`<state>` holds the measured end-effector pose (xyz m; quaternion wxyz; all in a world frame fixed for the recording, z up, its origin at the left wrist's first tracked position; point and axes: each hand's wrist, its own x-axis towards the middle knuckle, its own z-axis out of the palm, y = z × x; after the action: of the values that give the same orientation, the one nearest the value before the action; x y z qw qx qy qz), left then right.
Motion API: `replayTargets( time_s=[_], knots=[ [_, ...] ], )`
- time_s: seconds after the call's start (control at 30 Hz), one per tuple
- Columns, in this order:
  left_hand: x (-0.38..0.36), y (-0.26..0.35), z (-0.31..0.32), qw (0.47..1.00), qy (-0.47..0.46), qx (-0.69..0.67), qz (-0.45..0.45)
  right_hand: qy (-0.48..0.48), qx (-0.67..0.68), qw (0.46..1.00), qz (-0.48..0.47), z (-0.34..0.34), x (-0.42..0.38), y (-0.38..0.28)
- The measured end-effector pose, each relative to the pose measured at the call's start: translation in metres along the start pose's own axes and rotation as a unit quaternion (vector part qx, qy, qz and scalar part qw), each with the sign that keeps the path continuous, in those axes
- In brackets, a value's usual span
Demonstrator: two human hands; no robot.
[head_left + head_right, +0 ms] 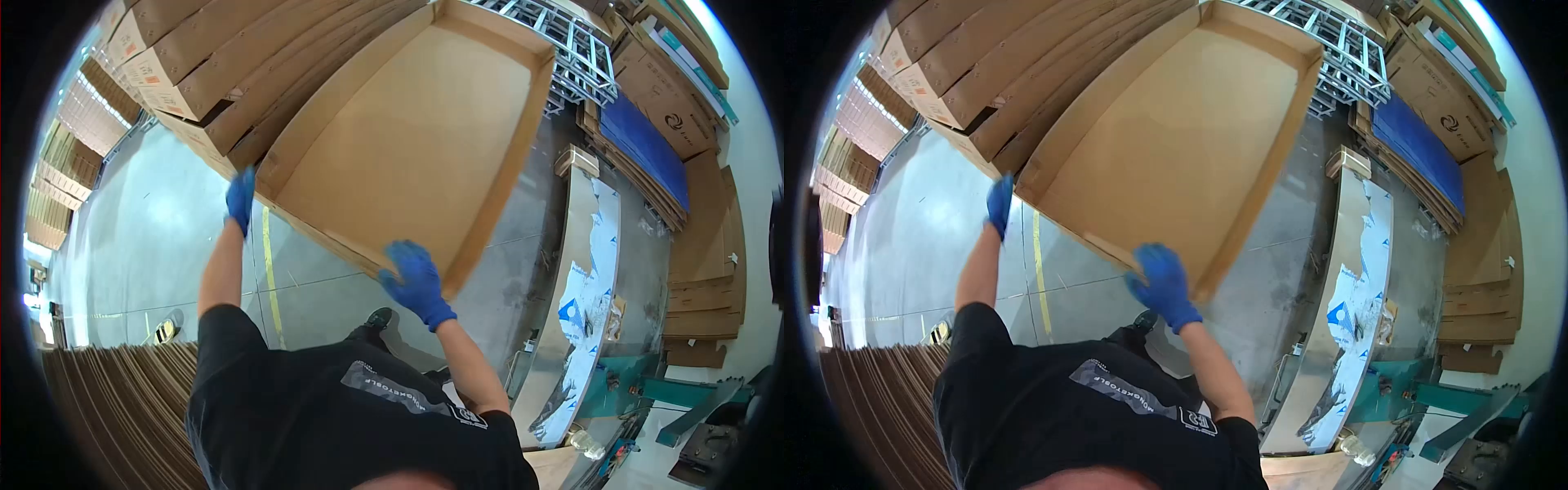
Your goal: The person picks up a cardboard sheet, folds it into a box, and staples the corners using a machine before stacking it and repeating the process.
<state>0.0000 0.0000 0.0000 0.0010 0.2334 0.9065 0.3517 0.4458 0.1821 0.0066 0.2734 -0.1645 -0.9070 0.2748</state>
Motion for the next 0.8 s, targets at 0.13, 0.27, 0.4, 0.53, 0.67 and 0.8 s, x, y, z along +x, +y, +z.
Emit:
replayTargets(
  time_s=[0.13,0.27,0.4,0.53,0.67,0.8],
  knots=[
    [-0.036,-0.135,0.072,0.961,-0.128,0.031,-0.243,0.144,-0.046,0.97,0.193,0.021,-0.002,0.078],
    [-0.109,-0.168,0.143,0.854,-0.154,-0.257,-0.425,0.161,0.062,0.879,0.444,0.061,-0.07,0.131],
    [-0.116,-0.152,0.182,0.842,-0.191,-0.274,-0.425,0.089,0.237,0.836,0.487,0.085,-0.077,0.101],
    [-0.139,-0.209,0.292,0.908,-0.286,-0.167,-0.256,0.118,0.276,0.825,0.479,0.101,-0.133,0.078],
    [-0.133,-0.159,0.275,0.736,-0.451,-0.371,-0.343,0.121,0.18,0.852,0.476,0.082,-0.214,0.038],
    [-0.12,-0.153,0.267,0.859,-0.475,-0.021,-0.187,0.136,0.177,0.789,0.573,0.047,-0.221,-0.015]
  ],
)
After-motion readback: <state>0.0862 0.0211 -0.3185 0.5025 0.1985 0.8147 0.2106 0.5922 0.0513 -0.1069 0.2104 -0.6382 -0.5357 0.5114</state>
